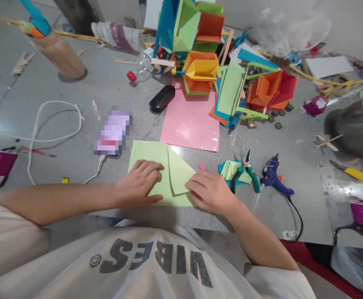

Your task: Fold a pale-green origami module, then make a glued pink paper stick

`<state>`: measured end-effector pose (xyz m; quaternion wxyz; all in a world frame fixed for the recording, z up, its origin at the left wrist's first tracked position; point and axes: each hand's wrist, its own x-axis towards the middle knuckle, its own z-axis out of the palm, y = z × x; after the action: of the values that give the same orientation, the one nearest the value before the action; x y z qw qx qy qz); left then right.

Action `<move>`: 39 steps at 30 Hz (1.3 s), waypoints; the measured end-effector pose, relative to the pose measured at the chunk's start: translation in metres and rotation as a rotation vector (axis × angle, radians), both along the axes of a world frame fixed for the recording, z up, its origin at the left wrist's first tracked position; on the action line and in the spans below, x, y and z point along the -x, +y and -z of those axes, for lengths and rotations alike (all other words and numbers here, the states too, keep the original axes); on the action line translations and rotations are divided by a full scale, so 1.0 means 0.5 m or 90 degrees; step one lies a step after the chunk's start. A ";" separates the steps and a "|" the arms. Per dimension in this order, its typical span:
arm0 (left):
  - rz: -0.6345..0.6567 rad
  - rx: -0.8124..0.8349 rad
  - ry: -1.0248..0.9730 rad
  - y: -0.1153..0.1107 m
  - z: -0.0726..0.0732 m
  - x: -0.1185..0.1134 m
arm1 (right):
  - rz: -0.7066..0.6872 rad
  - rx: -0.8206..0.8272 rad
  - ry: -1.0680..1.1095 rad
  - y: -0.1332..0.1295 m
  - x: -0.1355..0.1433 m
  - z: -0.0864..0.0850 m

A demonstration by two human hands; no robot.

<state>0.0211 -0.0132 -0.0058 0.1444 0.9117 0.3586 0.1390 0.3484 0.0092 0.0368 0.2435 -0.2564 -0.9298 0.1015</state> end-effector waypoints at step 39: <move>0.324 0.027 -0.191 -0.014 -0.013 -0.005 | 0.315 0.466 0.133 0.016 0.049 -0.013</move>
<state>0.0234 -0.0201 0.0005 0.2450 0.9383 0.0959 0.2243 0.3239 0.0173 0.0434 0.2460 -0.5286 -0.7139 0.3879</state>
